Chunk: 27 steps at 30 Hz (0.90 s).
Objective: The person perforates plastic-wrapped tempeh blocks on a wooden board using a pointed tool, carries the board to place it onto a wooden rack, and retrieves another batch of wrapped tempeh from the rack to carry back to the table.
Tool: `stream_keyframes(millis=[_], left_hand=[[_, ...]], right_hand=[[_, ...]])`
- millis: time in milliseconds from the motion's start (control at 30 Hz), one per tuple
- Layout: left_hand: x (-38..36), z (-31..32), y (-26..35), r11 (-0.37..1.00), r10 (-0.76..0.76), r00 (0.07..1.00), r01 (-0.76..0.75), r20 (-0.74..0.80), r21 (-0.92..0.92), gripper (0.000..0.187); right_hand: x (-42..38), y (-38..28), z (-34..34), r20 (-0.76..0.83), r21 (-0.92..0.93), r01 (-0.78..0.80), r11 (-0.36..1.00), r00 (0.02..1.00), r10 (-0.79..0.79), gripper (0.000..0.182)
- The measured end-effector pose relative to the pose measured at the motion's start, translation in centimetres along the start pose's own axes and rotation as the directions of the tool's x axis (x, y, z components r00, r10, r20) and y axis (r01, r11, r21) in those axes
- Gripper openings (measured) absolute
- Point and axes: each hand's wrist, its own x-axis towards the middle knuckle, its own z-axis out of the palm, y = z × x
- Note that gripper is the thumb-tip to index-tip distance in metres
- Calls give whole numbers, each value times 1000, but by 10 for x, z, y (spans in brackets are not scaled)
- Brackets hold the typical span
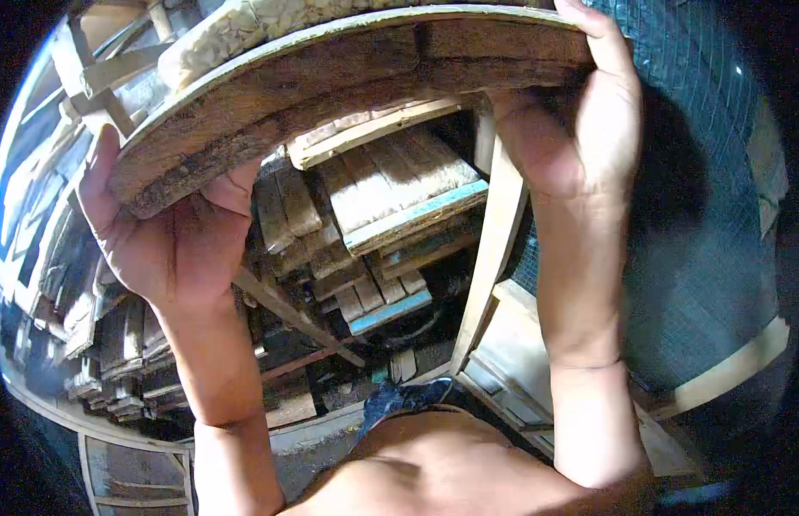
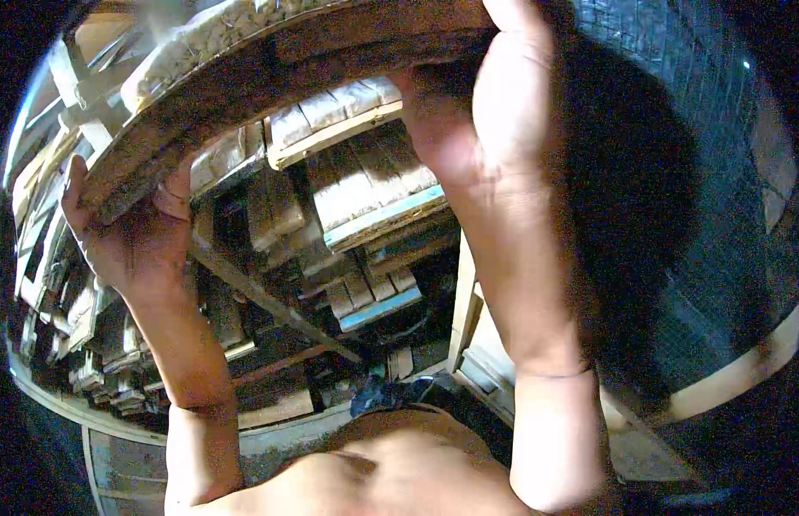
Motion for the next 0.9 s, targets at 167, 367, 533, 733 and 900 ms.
stream_keyframes(millis=[167, 367, 533, 733, 900], left_hand=[[12, -15, -1, 999, 38, 998, -39, -48, -25, 50], [31, -51, 7, 999, -4, 996, 0, -84, -50, 48], [54, -73, 5, 1000, 11, 984, -7, -178, 20, 45], [71, -99, 1, 999, 45, 970, -39, -239, 30, 44], [81, -107, 2, 1000, 5, 982, -6, -187, -7, 43]], right_hand=[[21, 17, -9, -63, -28, 77, 997, 995, -78, 28], [51, 32, -22, -116, 7, 30, 1000, 993, -29, 27], [81, 46, -44, -205, -102, 103, 989, 971, -122, 26], [103, 55, -76, -216, -264, 108, 958, 962, -168, 34], [115, 62, -75, -301, -306, 100, 947, 933, -196, 30]])
